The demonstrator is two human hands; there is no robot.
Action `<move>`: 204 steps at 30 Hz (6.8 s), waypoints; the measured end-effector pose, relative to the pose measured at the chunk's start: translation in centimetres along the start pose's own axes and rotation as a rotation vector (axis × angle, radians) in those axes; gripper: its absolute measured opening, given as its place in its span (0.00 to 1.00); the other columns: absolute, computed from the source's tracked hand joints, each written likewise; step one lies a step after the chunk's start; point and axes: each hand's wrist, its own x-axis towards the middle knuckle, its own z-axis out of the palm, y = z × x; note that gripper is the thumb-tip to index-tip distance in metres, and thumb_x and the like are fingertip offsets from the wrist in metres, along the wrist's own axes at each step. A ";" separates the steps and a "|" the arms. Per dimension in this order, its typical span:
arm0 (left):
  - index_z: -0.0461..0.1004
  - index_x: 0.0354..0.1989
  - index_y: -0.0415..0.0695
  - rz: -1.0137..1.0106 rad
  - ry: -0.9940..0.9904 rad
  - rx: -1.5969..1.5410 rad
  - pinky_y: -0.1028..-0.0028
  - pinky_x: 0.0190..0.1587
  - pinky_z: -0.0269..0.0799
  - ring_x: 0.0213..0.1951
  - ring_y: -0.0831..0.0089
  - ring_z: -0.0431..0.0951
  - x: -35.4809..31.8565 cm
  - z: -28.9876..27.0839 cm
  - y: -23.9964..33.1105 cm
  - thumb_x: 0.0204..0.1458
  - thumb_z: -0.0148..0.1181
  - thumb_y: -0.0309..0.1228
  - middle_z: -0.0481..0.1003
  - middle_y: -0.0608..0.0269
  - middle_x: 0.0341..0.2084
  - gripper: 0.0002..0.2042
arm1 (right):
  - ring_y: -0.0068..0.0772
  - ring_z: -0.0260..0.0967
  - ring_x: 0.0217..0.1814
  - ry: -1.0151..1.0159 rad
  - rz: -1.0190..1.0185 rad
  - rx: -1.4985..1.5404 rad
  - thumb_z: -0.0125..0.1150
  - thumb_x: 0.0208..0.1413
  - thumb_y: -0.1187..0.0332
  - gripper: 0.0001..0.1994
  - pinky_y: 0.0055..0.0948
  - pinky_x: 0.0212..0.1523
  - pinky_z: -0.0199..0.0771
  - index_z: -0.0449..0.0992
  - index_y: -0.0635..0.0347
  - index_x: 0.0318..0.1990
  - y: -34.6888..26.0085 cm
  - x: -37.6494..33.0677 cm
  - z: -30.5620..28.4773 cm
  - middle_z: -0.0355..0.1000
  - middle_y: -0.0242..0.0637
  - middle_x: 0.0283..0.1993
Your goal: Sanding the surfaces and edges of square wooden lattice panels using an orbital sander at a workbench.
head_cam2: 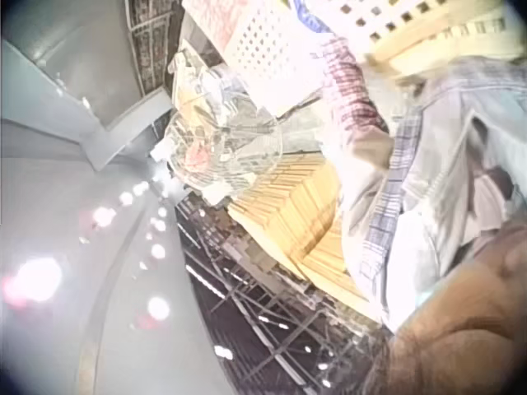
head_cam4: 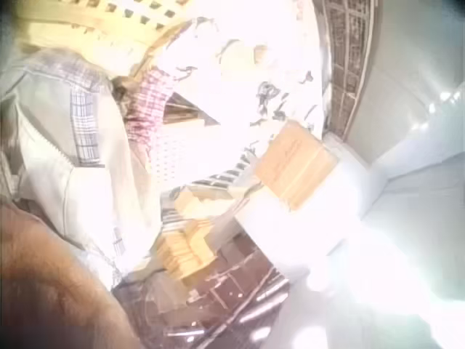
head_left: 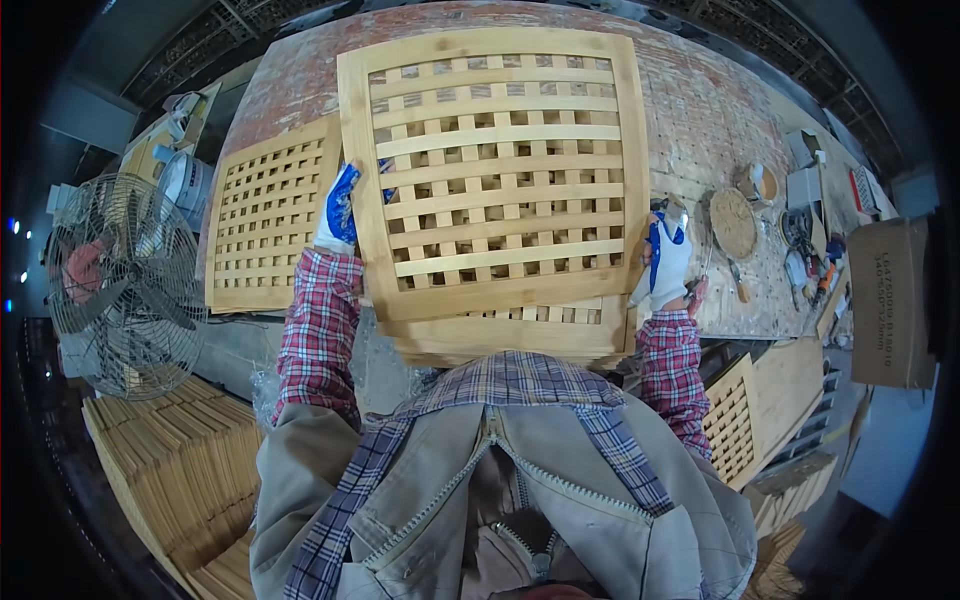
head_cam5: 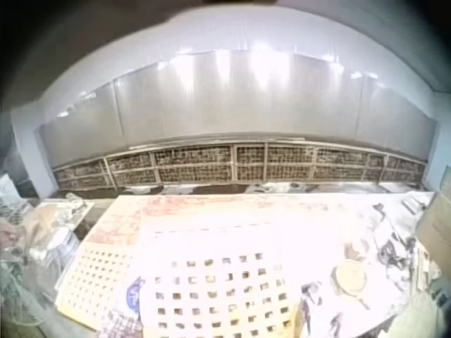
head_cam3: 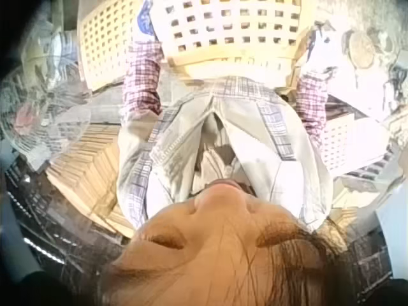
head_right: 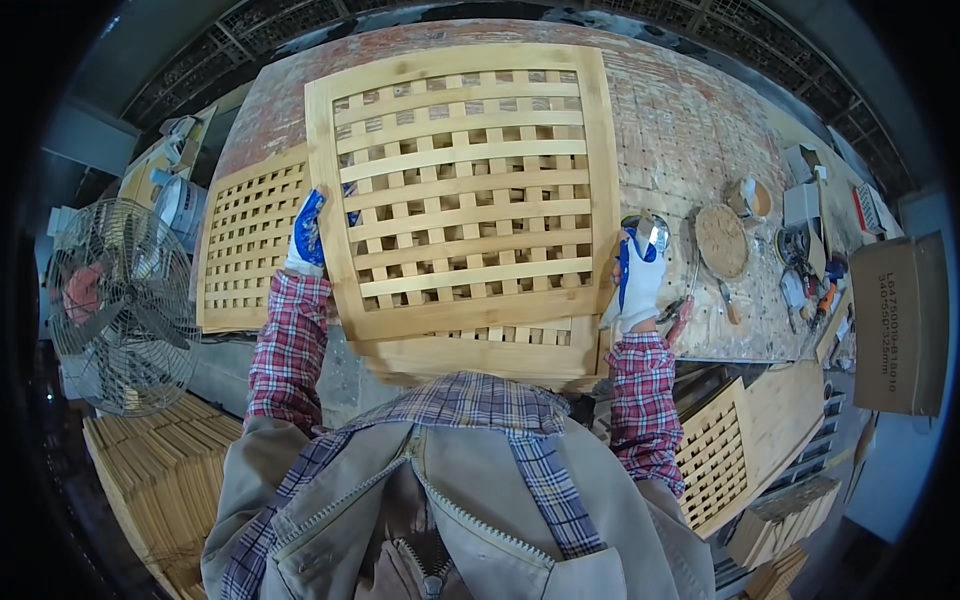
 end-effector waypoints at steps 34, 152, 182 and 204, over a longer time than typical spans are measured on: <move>0.64 0.59 0.40 0.039 0.017 0.235 0.67 0.48 0.76 0.47 0.65 0.76 0.0 -0.8 -1.2 0.61 0.51 0.40 0.72 0.54 0.50 0.22 | 0.16 0.60 0.11 -0.019 0.068 0.117 0.67 0.52 0.63 0.08 0.17 0.10 0.56 0.75 0.55 0.32 -1.3 -0.1 0.5 0.65 0.23 0.17; 0.68 0.52 0.43 -0.158 0.364 -0.071 0.66 0.47 0.75 0.44 0.68 0.76 -11.2 -3.0 -7.5 0.61 0.51 0.42 0.74 0.62 0.42 0.17 | 0.19 0.67 0.21 0.012 -0.205 -0.553 0.55 0.61 0.64 0.11 0.19 0.20 0.67 0.74 0.59 0.47 0.8 14.8 -5.8 0.73 0.31 0.28; 0.65 0.55 0.43 -0.040 0.249 -0.289 0.59 0.45 0.75 0.43 0.58 0.76 -15.7 -3.4 -6.5 0.58 0.54 0.45 0.74 0.55 0.45 0.22 | 0.39 0.71 0.38 -0.157 -0.367 -0.608 0.49 0.62 0.60 0.17 0.36 0.42 0.70 0.75 0.65 0.45 0.9 19.0 -5.3 0.76 0.38 0.36; 0.64 0.58 0.39 -0.206 -0.122 -0.143 0.65 0.44 0.76 0.41 0.64 0.77 -9.1 1.2 -2.9 0.61 0.48 0.45 0.74 0.55 0.47 0.24 | 0.18 0.53 0.27 -0.142 -0.110 -0.330 0.47 0.65 0.54 0.21 0.24 0.26 0.57 0.70 0.63 0.29 -0.4 -5.6 -8.6 0.61 0.25 0.24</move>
